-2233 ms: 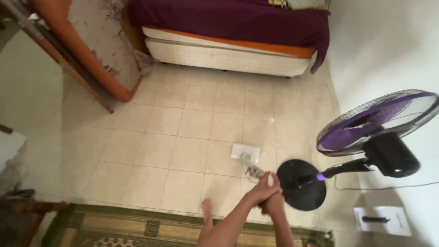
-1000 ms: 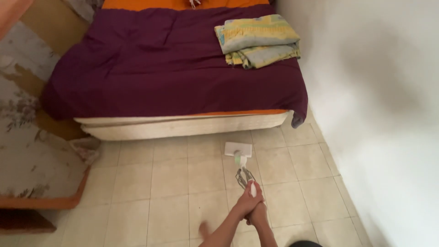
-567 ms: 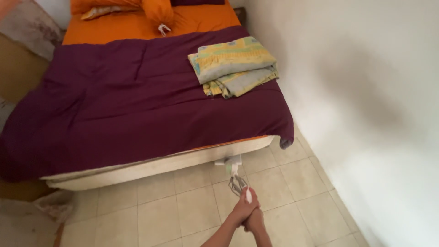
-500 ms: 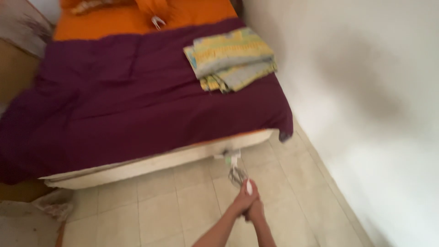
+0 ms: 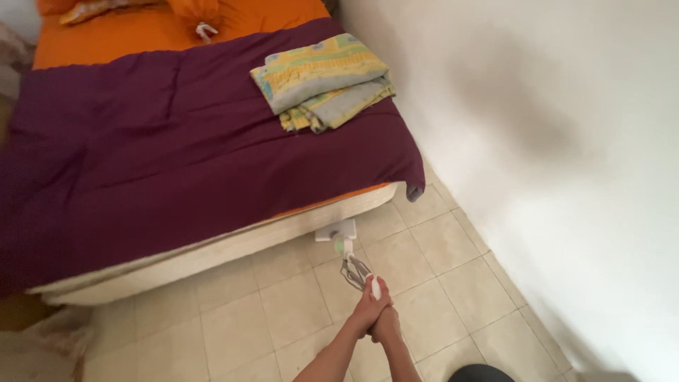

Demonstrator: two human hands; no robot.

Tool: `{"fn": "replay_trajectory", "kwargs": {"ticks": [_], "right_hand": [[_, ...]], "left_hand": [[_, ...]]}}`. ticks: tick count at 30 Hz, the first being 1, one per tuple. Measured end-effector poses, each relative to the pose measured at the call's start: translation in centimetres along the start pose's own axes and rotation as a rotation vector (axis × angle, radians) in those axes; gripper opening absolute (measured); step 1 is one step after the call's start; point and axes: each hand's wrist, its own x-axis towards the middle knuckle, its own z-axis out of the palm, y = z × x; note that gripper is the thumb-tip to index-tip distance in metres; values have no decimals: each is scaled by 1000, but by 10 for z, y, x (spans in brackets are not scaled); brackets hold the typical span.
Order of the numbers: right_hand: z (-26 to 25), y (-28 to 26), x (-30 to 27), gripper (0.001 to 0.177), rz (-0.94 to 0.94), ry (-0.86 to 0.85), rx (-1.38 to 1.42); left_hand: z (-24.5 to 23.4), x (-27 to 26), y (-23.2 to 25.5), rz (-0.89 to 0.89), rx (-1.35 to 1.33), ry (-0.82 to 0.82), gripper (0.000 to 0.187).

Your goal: Cleaning a rug and tiled floor using a handheld vacuum device.

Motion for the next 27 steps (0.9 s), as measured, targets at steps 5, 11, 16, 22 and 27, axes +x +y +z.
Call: {"fn": "replay_trajectory", "kwargs": {"ticks": [5,11,16,22,27], "right_hand": [[-14,30,-65,65,100,-35,51],[20,141,-95,79,148,-156,308],[27,163,-161,55,143,-118,232],[58,230,-219,61,70,-129,320],[73,281,-310,65,130,-130,298]], "left_hand": [[28,-64,-26,-52,72,32,105],[39,-126,-111,-6,83,101,104],[46,-190,-143,-19,-20,121,103],[42,-242,-213,29,125,174,101],[49,-334,-261,14,69,144,101]]}}
